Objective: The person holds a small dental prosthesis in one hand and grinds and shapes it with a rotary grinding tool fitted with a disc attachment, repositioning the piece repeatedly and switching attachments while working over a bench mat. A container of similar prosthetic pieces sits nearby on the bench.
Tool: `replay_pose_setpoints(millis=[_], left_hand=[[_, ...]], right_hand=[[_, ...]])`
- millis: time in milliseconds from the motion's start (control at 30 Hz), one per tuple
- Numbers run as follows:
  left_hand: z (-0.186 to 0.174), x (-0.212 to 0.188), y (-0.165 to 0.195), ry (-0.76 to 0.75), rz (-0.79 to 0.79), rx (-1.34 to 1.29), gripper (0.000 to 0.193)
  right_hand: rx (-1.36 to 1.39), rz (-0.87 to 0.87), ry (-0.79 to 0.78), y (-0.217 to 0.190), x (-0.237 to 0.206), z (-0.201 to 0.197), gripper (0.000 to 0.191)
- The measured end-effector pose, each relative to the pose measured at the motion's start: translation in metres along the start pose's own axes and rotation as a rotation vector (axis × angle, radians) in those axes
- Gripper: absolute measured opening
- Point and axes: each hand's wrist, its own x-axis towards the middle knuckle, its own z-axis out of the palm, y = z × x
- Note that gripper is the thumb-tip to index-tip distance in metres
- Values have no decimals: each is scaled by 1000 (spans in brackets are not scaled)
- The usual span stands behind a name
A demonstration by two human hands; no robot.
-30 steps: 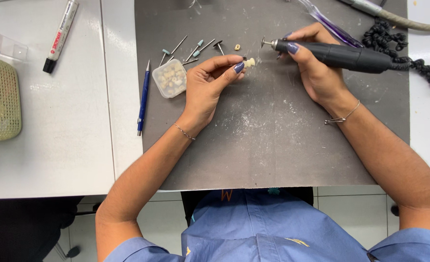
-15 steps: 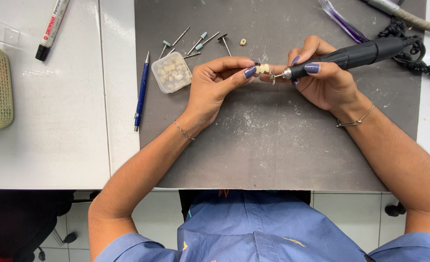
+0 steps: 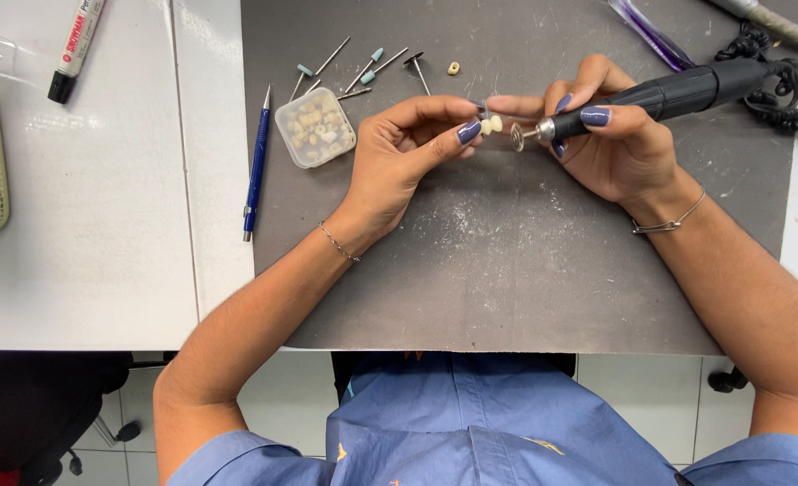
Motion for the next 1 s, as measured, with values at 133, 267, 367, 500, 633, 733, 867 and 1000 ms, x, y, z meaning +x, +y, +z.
replay_pose_setpoints(millis=[133,267,367,500,633,733,867,1000], left_hand=[[1,1,0,36,11,-22,21],[-1,1,-1,40,10,-13,21],[0,1,-2,50,11,-19,20],[0,1,-2,45,11,-12,20],[2,2,-3,31,25,10,20],[3,3,-3,28,32,16,20],[6,2,-3,27,25,19,20],[7,0,-2,10,21,33,19]], right_hand=[[-11,-9,83,-2,1,2,8],[-30,-23,127,-1,1,3,6],[-14,5,173,-3,0,1,6],[7,-9,128,-2,-2,1,9],[-36,-12,155,-2,-1,2,8],[-137,-45,149,-3,1,1,9],[-25,-18,151,-3,-1,4,9],[-53,-25,158,-2,-2,6,8]])
